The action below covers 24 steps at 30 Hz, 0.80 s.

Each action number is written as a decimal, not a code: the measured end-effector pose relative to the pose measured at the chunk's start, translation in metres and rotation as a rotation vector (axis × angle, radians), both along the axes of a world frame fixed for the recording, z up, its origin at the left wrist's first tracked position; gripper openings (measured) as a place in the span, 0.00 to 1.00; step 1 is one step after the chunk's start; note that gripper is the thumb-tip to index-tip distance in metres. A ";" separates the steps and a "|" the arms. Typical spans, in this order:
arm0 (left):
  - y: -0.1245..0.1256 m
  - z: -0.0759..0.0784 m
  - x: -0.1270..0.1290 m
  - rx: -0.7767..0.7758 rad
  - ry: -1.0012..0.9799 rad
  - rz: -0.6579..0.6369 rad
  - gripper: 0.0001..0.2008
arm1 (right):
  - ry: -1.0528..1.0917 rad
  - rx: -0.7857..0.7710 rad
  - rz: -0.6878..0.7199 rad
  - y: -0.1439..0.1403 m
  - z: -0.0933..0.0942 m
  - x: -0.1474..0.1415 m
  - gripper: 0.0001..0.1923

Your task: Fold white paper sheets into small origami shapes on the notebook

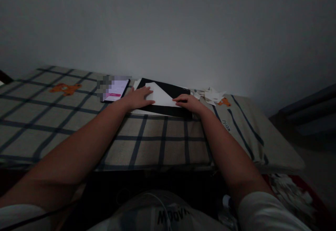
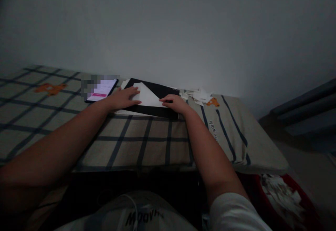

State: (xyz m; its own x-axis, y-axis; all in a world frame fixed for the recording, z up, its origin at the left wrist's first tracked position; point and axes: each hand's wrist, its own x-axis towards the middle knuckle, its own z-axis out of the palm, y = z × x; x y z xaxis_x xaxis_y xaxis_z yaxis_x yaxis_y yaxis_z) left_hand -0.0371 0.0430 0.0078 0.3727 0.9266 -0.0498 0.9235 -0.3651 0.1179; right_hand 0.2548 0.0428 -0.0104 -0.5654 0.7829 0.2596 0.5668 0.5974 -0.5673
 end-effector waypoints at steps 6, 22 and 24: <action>-0.001 0.000 0.000 -0.006 0.004 0.000 0.35 | 0.013 -0.006 0.011 -0.001 0.000 0.001 0.13; 0.000 0.000 0.000 -0.009 0.015 0.003 0.34 | 0.076 -0.154 -0.065 0.000 -0.002 0.002 0.21; 0.000 0.000 0.000 -0.011 0.010 0.005 0.34 | 0.050 -0.133 -0.055 0.000 -0.002 0.002 0.20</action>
State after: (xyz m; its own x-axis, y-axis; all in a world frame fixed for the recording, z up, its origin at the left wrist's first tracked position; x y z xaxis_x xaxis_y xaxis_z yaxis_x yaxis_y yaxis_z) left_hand -0.0372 0.0432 0.0073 0.3676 0.9278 -0.0634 0.9264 -0.3593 0.1128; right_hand 0.2567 0.0432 -0.0122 -0.5095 0.8419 0.1778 0.5659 0.4835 -0.6678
